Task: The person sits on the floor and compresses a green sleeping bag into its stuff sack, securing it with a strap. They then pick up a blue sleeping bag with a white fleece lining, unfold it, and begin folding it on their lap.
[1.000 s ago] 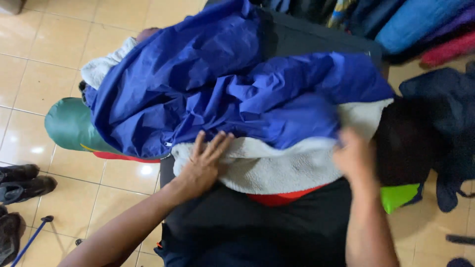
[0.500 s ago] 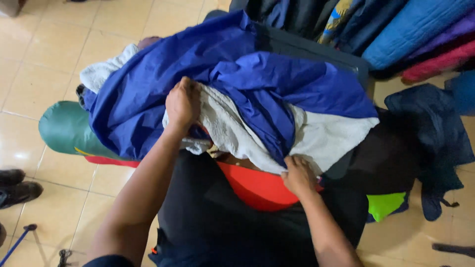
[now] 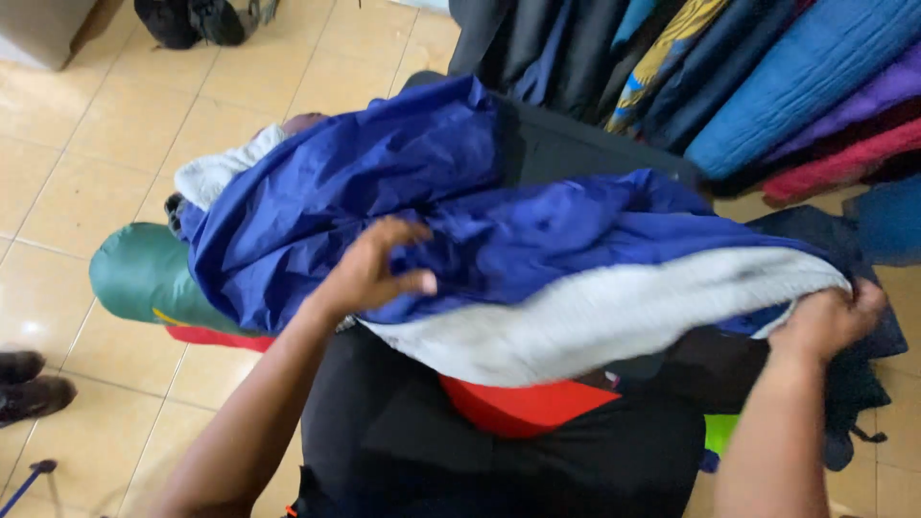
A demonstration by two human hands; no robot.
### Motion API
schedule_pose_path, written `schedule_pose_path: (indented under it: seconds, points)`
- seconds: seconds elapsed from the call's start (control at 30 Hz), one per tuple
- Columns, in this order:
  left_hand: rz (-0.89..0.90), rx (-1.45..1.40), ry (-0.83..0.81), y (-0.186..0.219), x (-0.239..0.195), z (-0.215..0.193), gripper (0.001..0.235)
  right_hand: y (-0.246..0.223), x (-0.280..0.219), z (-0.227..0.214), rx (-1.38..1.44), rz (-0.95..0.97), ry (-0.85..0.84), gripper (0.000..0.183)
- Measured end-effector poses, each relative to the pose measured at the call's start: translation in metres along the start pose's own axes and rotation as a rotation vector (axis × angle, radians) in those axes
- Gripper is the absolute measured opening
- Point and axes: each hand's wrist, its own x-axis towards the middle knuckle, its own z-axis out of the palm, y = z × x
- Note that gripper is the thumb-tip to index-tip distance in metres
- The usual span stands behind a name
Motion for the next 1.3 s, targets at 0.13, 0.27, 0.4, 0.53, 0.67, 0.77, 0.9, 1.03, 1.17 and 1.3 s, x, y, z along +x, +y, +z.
schedule_pose_path:
  seconds: [0.13,0.27,0.4,0.53,0.67,0.77,0.9,1.03,1.17,1.3]
  points:
    - [0.057,0.361,-0.465,-0.020,-0.031,0.045,0.088,-0.041,-0.034,-0.004,-0.589,-0.029,-0.301,0.036]
    - [-0.162,0.817,-0.687,-0.030,-0.060,0.094,0.081,-0.034,-0.150,0.033,-0.130,-0.218,-0.626,0.047]
    - [-0.133,0.886,-0.705,-0.091,-0.060,0.119,0.051,-0.128,-0.228,0.067,0.165,-0.155,-1.183,0.075]
    - [-0.098,0.677,-0.161,-0.067,-0.041,0.085,0.016,-0.142,-0.261,0.094,-0.660,-0.281,-1.322,0.102]
    - [-0.137,0.420,0.136,-0.035,-0.015,0.036,0.016,-0.064,-0.245,0.113,-0.765,-0.198,-0.782,0.064]
    - [-0.156,0.346,0.293,-0.036,-0.012,0.006,0.008,-0.002,-0.198,0.088,-0.915,-0.362,-0.323,0.020]
    - [-0.252,0.225,0.405,-0.059,-0.017,-0.033,0.007,0.054,-0.128,0.026,-0.764,-0.047,-0.507,0.018]
    - [-0.300,0.308,0.364,-0.072,-0.030,-0.039,0.022,0.023,-0.087,-0.003,-0.631,-0.108,-0.420,0.026]
    - [-0.277,0.218,0.333,-0.048,-0.023,-0.017,0.032,-0.057,-0.060,0.014,-0.301,-0.242,-0.031,0.037]
    - [-0.304,0.232,0.298,-0.019,-0.017,0.078,0.042,-0.113,-0.094,0.039,-0.273,-0.397,-0.662,0.027]
